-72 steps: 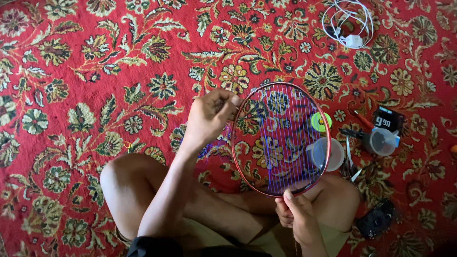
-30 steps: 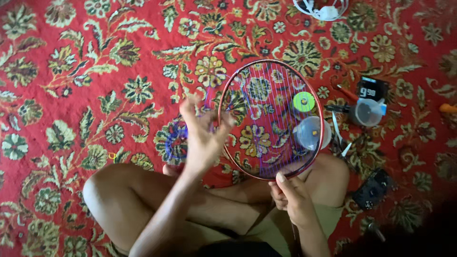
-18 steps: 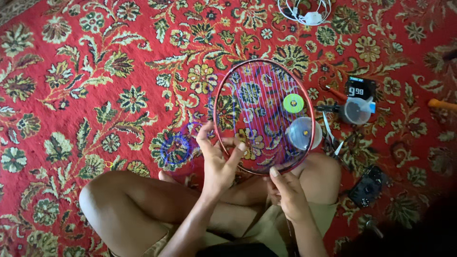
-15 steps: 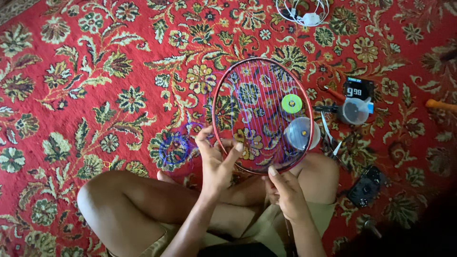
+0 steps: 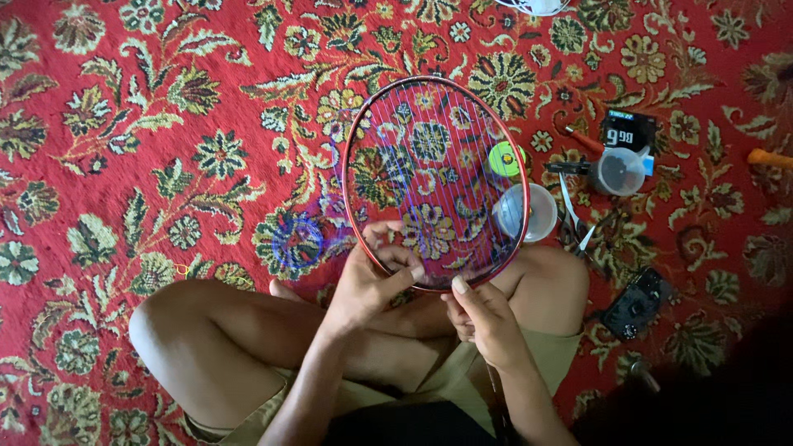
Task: The person sits on a red carpet and strings a red badminton racket using a purple string. They thread the string through the grommets, pull it tight, and weave it across the frame. Tools and a spool of string are visible on the floor nearby.
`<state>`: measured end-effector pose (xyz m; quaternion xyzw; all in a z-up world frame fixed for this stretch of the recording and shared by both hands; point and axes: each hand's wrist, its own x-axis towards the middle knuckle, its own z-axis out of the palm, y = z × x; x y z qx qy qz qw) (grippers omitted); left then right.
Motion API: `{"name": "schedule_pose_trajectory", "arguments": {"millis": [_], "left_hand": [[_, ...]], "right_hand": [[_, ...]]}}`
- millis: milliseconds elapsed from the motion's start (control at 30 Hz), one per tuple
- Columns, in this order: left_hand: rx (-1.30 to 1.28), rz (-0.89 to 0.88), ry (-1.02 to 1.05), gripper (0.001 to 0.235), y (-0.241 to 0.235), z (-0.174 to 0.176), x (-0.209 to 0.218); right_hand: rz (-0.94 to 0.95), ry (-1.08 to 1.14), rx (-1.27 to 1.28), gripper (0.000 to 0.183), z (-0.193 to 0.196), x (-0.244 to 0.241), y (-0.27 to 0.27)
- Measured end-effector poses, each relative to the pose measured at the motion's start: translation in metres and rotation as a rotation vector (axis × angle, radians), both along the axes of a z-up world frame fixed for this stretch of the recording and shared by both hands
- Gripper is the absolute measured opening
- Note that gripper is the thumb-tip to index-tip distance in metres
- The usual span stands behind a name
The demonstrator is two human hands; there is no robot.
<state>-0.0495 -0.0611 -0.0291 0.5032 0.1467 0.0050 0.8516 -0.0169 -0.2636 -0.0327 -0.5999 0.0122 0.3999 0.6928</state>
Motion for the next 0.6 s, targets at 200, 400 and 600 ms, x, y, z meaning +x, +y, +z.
{"name": "schedule_pose_trajectory", "arguments": {"millis": [200,400,600], "left_hand": [[0.257,-0.172,0.04,0.057,0.017,0.014,0.002],[0.34,-0.203,0.077,0.054,0.021,0.025,0.002],[0.324,-0.176,0.052,0.05,0.02,0.016,0.001]], "right_hand": [[-0.004,0.003,-0.018,0.041,-0.003,-0.001,-0.002],[0.007,-0.046,-0.038,0.044,-0.004,-0.001,-0.002],[0.03,-0.053,-0.038,0.049,-0.003,-0.002,-0.001]]}}
